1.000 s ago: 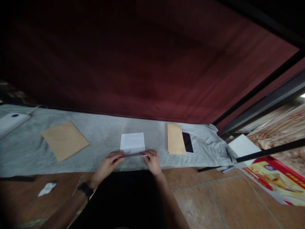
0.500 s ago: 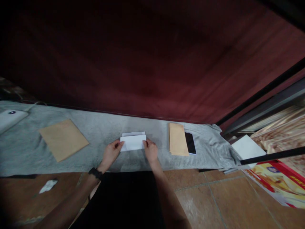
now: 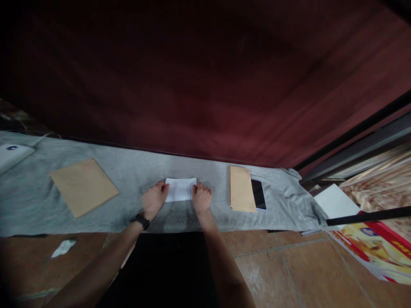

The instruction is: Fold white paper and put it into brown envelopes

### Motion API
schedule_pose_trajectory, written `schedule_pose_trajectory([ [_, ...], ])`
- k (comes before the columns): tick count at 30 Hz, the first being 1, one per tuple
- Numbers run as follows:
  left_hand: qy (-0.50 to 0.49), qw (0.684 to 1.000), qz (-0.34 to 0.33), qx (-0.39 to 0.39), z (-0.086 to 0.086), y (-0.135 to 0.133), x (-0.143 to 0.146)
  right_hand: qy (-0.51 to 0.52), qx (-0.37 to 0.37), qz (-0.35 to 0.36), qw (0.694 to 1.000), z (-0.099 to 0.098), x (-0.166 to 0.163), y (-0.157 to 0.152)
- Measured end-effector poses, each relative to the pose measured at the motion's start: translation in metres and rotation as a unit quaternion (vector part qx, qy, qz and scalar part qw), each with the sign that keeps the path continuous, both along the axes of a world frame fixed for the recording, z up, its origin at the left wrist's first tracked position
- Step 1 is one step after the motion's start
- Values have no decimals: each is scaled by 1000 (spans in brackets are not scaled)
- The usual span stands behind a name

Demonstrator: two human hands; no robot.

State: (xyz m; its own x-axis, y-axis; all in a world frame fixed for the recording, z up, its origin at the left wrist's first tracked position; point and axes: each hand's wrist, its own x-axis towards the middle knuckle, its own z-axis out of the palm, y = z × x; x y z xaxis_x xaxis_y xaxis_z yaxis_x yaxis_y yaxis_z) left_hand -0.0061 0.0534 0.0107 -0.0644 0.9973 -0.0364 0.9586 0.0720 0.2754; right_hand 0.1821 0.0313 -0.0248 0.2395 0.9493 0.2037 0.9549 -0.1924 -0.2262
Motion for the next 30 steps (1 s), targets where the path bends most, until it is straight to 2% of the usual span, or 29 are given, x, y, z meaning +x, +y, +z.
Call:
schedule_pose_trajectory([
  [4, 20, 1000, -10, -5, 0, -1, 3, 10, 15, 2, 1000, 2, 0, -1],
  [8, 32, 999, -37, 8, -3, -3, 6, 43, 66, 27, 997, 8, -3, -4],
  [11, 38, 998, -54, 24, -6, -5, 7, 87, 83, 100, 988, 9, -13, -10],
  [14, 43, 994, -71, 66, -7, -4, 7, 104, 64, 192, 974, 6, -27, -20],
  [16, 44, 988, -106, 106, -8, -4, 6, 88, 41, 225, 970, 2, -34, -26],
  [20, 3, 963, -217, 161, -15, -7, 9, 51, 14, 218, 975, -6, -42, -33],
  [24, -88, 927, -338, 136, -28, -15, 12, 32, 20, 220, 975, -12, -43, -36],
  [26, -112, 919, -362, 114, -32, -18, 9, 26, 22, 226, 974, -13, -43, -37],
  [30, -105, 920, -364, 99, -33, -21, -1, 20, 8, 226, 974, -13, -42, -39],
])
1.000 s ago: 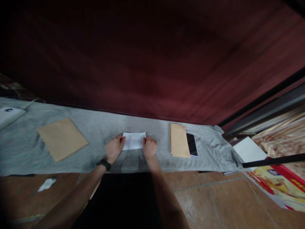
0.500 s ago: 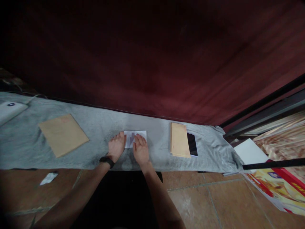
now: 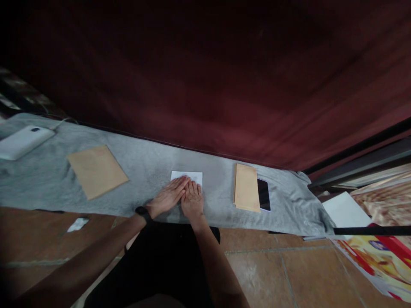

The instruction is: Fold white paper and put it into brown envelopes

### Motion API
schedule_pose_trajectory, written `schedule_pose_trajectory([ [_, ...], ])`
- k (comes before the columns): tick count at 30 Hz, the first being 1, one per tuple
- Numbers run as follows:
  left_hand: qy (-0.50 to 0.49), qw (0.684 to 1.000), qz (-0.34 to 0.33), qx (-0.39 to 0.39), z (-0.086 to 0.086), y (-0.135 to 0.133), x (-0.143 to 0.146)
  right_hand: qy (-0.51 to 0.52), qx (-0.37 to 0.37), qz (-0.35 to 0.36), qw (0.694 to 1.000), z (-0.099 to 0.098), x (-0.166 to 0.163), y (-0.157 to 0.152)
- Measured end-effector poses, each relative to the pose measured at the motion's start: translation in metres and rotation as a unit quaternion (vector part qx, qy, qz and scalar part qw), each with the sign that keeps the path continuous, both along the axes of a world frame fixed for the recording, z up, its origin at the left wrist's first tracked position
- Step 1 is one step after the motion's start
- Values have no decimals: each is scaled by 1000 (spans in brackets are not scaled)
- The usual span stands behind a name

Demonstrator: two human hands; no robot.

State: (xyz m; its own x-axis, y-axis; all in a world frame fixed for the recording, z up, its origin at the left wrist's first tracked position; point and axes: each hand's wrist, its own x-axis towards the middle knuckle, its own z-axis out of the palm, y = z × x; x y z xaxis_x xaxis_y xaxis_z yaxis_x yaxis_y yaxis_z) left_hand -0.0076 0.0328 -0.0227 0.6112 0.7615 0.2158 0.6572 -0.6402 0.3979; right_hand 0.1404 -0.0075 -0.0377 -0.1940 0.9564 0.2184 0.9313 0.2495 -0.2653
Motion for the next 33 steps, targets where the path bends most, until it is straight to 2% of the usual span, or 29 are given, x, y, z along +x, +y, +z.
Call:
schedule_pose_trajectory([
  [6, 33, 998, -6, 48, -7, -4, -9, -28, -5, 19, 999, 0, 3, -2],
  [13, 87, 993, -4, 81, -6, -10, -12, -57, -1, -21, 998, -1, 19, -7],
  [23, 107, 989, 79, 67, -7, -18, -29, -51, -7, -72, 996, 3, 48, -15],
  [28, 116, 986, 88, 76, -11, -18, -33, -34, -3, -112, 993, 13, 44, -12],
  [30, 111, 987, 87, 80, -13, -18, -33, -23, 6, -97, 995, 17, 32, -7],
  [33, 111, 986, 86, 92, -14, -17, -33, -1, -1, -16, 1000, 20, 6, 4],
])
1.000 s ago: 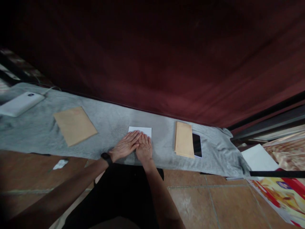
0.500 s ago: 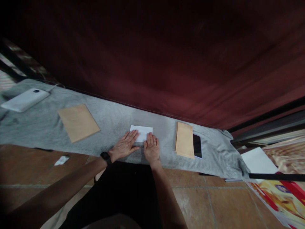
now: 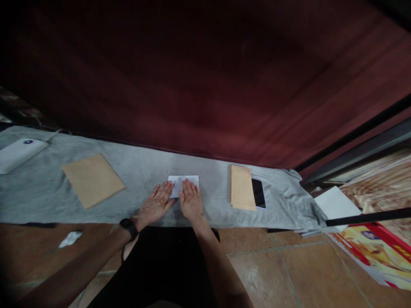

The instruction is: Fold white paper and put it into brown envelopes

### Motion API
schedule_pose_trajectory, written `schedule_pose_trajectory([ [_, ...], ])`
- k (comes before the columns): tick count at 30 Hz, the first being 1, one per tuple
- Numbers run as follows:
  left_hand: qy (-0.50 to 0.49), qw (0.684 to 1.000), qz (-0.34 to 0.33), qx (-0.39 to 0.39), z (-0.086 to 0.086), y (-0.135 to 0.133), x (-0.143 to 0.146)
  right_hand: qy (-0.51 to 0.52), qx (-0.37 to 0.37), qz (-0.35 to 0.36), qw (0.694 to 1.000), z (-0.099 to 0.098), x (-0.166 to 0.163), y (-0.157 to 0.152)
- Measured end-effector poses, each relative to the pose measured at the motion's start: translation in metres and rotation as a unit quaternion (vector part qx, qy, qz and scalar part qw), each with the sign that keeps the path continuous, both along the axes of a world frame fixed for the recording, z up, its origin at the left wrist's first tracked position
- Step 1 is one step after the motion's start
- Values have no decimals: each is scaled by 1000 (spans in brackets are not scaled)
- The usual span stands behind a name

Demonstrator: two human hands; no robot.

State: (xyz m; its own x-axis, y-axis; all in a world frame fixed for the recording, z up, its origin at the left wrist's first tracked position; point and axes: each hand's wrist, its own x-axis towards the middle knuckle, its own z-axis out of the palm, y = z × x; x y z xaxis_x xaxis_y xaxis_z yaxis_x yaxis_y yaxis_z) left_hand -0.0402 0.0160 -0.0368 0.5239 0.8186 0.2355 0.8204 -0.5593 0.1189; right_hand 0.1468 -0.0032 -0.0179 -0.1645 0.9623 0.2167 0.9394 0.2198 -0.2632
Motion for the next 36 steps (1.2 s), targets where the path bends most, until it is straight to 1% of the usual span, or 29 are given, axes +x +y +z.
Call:
schedule_pose_trajectory([
  [2, 7, 1000, -6, 7, 0, 1, 0, 9, -14, 47, 999, -3, -16, 8],
  [3, 10, 1000, -9, 10, 0, 1, -1, 10, -20, 58, 998, -5, -22, 11],
  [5, 13, 1000, -14, 14, 0, 1, -2, 10, -25, 57, 998, -11, -29, 19],
  [7, 13, 1000, -14, 17, -1, 1, -2, 9, -18, 41, 999, -18, -27, 25],
  [11, 12, 1000, -10, 18, -3, 1, -3, -4, -3, 9, 1000, -24, -11, 37],
  [15, 17, 1000, -7, 13, -1, 0, -3, -19, 3, -43, 999, -24, 11, 39],
  [20, 25, 1000, -1, 9, 2, 0, -1, -33, -3, -90, 995, -19, 36, 31],
  [24, 24, 1000, -3, 8, 3, 0, -2, -29, 8, -112, 993, -12, 42, 12],
  [26, 17, 1000, -4, 7, 2, 2, -3, -24, 21, -88, 996, -10, 38, -1],
  [29, 5, 1000, -3, 3, 1, 3, -2, -16, 21, -8, 1000, -9, 26, -20],
  [30, 1, 1000, 3, 1, 2, 3, 1, -13, 17, 3, 1000, -9, 22, -24],
  [33, -18, 1000, 20, -6, 4, -1, 20, -10, -6, 4, 1000, -8, 16, -31],
  [34, -27, 999, 12, -12, 4, -4, 30, -14, -15, 4, 1000, -8, 15, -31],
  [36, -40, 998, -28, -30, 4, -10, 51, -27, -31, 15, 999, -8, 16, -30],
])
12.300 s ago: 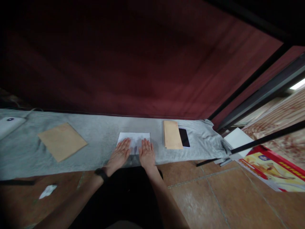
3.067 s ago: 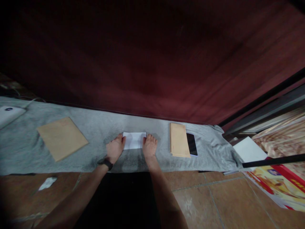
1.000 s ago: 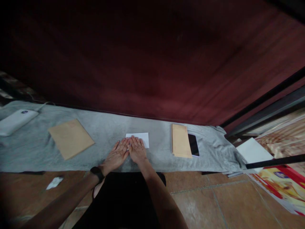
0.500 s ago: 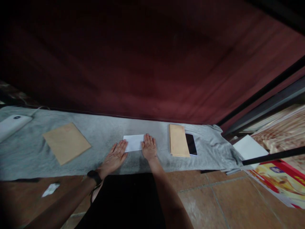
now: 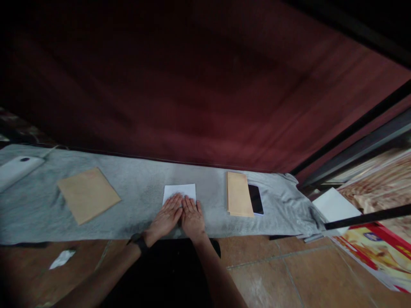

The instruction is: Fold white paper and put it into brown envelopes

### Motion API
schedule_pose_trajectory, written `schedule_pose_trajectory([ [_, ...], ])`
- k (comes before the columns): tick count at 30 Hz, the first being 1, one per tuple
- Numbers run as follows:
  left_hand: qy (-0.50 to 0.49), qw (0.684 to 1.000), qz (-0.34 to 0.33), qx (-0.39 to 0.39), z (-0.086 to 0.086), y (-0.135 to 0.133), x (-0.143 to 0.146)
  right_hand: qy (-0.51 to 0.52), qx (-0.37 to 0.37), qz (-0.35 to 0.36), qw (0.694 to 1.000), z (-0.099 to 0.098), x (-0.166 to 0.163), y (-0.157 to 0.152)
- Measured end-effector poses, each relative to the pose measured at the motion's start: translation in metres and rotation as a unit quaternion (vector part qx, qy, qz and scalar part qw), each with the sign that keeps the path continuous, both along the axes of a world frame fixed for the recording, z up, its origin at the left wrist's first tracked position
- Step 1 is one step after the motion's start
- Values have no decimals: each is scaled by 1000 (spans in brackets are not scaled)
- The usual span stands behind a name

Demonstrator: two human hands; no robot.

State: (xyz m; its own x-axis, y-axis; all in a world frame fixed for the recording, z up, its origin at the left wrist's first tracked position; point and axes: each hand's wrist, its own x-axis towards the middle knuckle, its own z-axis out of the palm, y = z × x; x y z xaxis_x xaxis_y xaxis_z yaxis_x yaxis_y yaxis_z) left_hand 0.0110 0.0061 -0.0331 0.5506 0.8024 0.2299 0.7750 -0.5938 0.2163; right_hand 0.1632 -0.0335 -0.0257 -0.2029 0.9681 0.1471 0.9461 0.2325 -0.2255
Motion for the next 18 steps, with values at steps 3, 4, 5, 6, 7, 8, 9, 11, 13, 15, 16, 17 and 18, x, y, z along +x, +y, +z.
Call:
schedule_pose_trajectory([
  [3, -21, 1000, -15, -6, -3, -8, 21, -17, -7, 20, 1000, -2, 3, 1],
  [4, -26, 1000, -9, -2, -4, -9, 22, -19, -5, 21, 1000, -4, 3, 1],
  [5, -29, 1000, -1, 4, -5, -10, 21, -20, 0, 17, 1000, -5, 3, 1],
  [6, -31, 999, 7, 11, -6, -10, 17, -21, 5, 8, 1000, -6, 3, 1],
  [7, -30, 999, 15, 18, -6, -9, 10, -20, 11, -4, 1000, -7, 2, 0],
  [8, -28, 999, 25, 24, -7, -8, 3, -20, 17, -18, 1000, -8, 1, 0],
  [9, -25, 999, 35, 28, -6, -7, -6, -18, 23, -32, 999, -8, 0, 0],
  [11, -16, 998, 56, 32, -5, -5, -23, -15, 33, -46, 998, -7, -1, -1],
  [13, -6, 997, 74, 28, -3, -2, -36, -11, 40, -48, 998, -6, -3, -1],
  [15, -4, 995, 96, 23, -1, 3, -40, -10, 42, -48, 998, -5, -3, -2],
  [16, -6, 994, 110, 22, 1, 5, -39, -12, 43, -49, 998, -4, -3, -2],
  [17, -11, 992, 123, 22, 2, 8, -35, -16, 42, -50, 998, -4, -4, -2],
  [18, -16, 991, 130, 22, 4, 12, -28, -20, 42, -49, 998, -4, -4, -2],
])
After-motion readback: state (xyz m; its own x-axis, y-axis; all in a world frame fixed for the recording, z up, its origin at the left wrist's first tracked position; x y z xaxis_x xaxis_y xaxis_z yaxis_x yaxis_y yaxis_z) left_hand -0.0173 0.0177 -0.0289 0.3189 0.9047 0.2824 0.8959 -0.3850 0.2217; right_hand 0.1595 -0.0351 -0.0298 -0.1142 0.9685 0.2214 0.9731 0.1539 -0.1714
